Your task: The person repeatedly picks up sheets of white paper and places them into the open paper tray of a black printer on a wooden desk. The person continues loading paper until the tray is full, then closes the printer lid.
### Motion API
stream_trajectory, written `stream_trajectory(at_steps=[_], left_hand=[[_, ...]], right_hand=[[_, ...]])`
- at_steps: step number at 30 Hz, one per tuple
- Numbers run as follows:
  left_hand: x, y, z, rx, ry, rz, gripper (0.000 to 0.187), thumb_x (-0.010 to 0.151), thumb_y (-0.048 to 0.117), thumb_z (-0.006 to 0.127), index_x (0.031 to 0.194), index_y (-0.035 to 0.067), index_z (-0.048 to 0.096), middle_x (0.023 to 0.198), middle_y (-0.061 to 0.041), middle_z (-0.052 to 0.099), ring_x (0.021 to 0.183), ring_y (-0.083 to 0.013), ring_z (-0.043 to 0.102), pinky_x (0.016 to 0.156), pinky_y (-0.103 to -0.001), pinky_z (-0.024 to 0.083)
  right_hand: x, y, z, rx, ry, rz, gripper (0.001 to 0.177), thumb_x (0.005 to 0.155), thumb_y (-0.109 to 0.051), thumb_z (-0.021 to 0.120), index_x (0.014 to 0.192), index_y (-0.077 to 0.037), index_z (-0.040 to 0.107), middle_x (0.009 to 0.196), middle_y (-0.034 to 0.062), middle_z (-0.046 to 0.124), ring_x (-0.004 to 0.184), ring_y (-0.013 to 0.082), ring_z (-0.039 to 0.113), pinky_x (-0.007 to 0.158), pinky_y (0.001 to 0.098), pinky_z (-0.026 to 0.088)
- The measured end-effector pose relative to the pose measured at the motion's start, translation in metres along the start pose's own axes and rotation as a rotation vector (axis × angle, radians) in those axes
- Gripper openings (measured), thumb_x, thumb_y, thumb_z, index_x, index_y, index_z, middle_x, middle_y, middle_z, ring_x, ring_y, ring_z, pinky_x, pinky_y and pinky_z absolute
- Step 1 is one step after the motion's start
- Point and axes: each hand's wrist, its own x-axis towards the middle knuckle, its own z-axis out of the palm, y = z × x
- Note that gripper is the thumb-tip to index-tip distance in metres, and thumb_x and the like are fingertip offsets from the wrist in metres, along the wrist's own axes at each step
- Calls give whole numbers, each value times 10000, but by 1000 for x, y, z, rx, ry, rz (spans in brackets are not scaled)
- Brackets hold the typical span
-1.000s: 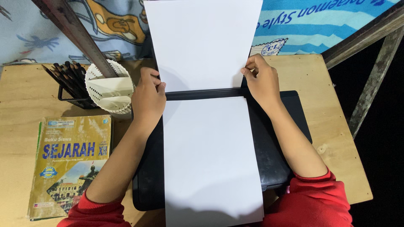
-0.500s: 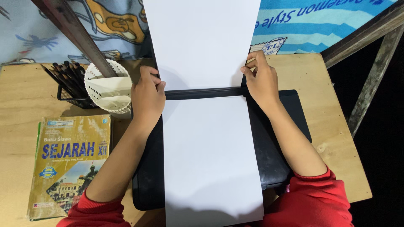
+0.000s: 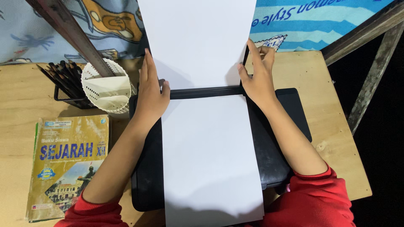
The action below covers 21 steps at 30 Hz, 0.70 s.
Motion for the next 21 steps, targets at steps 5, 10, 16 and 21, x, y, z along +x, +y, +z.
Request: stream_trajectory(at_steps=[5,10,16,21], left_hand=[[-1,-5,1,30,-10,14,908,951,-26,554,1632,17,-46,1684,-303,173,1543,-461,245,1264,-532,194],[-1,-4,-2,69,49,32,903,983,-21,585,1650,36,-20,1675,-310,196,1559,-466,231,1282,-548,163],[-9,11,-21,5,128,69,803,978,-5,612,1639,35,158,1648,-276,287,1534,-443,300,1250,-473,307],[-41,29,-44,-82,-42,-59,665,957,68,602,1564,34,333,1520,-221,438,1416,-351,470,1169,-417,389]], right_hand=[[1,0,-2,95,-67,128,709,998,-27,720,1621,-120,394,1335,177,337,1130,255,466,1010,374,490],[7,-8,-12,206,-29,178,704,988,-20,720,1596,-122,380,1256,109,424,982,165,547,754,277,525],[5,-30,-41,264,-44,124,446,1007,7,706,1424,-94,584,1176,86,499,898,151,570,730,265,511],[-16,-62,-69,273,-170,146,341,976,-60,734,1309,-61,659,1128,99,543,901,184,609,802,303,526]])
